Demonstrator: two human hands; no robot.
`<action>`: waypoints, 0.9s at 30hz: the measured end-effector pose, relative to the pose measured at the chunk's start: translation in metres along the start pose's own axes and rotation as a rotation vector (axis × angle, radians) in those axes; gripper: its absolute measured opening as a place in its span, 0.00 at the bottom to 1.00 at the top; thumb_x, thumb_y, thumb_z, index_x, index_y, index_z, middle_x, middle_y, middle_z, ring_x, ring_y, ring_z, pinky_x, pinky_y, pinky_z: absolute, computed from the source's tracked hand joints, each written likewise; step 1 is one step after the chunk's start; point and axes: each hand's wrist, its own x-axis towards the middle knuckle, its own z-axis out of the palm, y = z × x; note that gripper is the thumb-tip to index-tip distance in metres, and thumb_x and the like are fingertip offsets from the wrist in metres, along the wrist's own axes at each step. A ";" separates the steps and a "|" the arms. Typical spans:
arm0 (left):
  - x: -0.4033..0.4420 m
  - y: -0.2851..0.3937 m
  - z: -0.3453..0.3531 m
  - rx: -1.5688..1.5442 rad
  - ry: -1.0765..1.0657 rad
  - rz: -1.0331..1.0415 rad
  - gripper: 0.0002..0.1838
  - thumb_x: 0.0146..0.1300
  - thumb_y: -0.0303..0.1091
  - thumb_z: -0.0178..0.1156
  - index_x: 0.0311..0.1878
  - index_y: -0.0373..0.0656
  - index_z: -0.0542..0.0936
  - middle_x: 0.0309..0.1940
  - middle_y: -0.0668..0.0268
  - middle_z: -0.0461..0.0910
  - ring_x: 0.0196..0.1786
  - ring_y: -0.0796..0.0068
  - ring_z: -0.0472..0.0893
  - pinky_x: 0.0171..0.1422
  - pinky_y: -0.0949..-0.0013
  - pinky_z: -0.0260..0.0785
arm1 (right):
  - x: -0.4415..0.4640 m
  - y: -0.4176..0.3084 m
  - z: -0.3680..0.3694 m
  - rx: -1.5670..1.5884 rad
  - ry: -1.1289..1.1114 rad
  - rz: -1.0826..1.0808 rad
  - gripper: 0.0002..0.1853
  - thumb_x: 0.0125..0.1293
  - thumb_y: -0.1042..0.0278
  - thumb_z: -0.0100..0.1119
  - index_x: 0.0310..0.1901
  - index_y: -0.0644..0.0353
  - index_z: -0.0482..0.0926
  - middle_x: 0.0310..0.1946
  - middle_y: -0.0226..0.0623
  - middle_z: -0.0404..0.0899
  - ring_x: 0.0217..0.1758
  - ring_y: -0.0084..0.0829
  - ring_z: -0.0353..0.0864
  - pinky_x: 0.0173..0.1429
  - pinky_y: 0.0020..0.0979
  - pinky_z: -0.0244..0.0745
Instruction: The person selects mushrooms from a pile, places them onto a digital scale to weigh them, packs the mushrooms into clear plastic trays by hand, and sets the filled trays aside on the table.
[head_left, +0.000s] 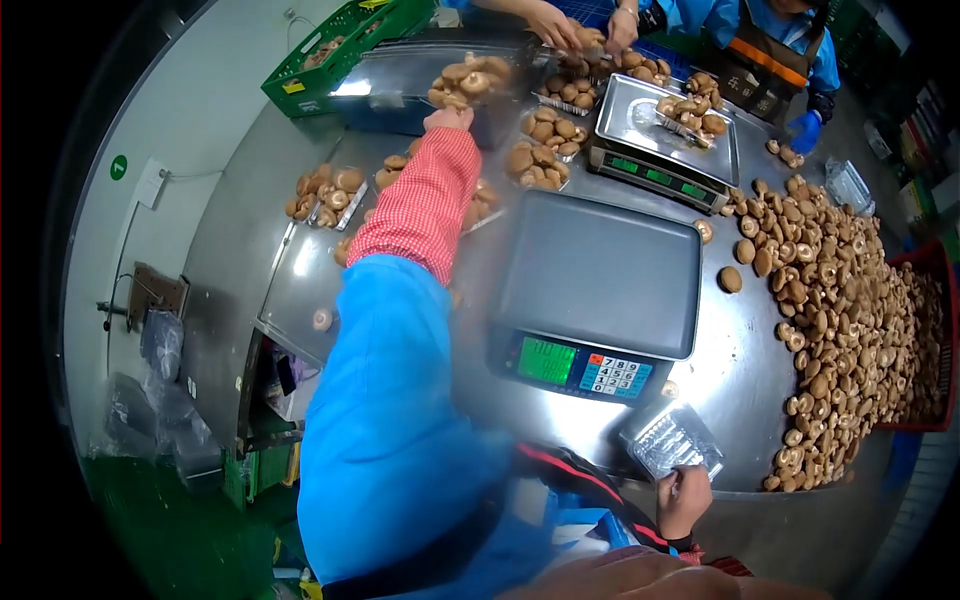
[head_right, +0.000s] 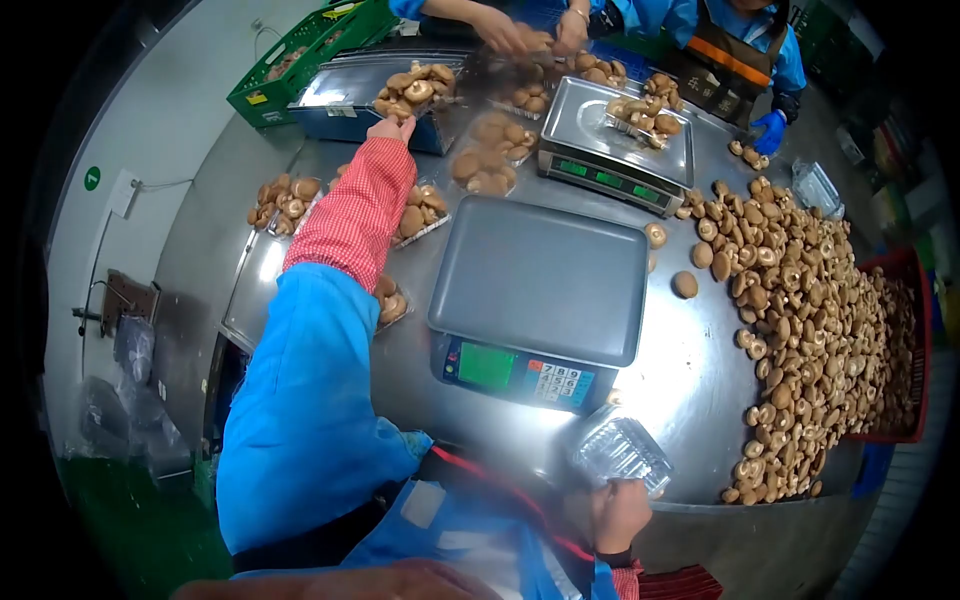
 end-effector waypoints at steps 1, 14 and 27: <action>0.000 0.007 0.010 -0.669 0.065 -0.127 0.27 0.73 0.47 0.48 0.70 0.43 0.61 0.57 0.53 0.75 0.56 0.53 0.80 0.53 0.49 0.75 | 0.000 0.002 -0.001 0.032 0.040 0.040 0.08 0.48 0.76 0.62 0.33 0.58 0.77 0.27 0.39 0.73 0.30 0.44 0.77 0.32 0.40 0.72; -0.317 0.204 -0.005 -1.222 -1.730 0.187 0.37 0.69 0.65 0.47 0.69 0.46 0.63 0.54 0.50 0.78 0.56 0.58 0.81 0.47 0.58 0.82 | 0.070 0.010 -0.012 -0.197 0.221 -0.223 0.10 0.49 0.74 0.63 0.28 0.55 0.70 0.23 0.35 0.66 0.26 0.34 0.72 0.29 0.36 0.68; -0.409 0.356 0.067 -0.506 -1.722 1.137 0.28 0.70 0.38 0.55 0.71 0.44 0.63 0.53 0.58 0.79 0.52 0.69 0.80 0.57 0.64 0.75 | 0.071 0.169 -0.047 1.228 -0.541 0.584 0.28 0.69 0.64 0.54 0.68 0.58 0.61 0.39 0.42 0.80 0.37 0.34 0.83 0.42 0.32 0.81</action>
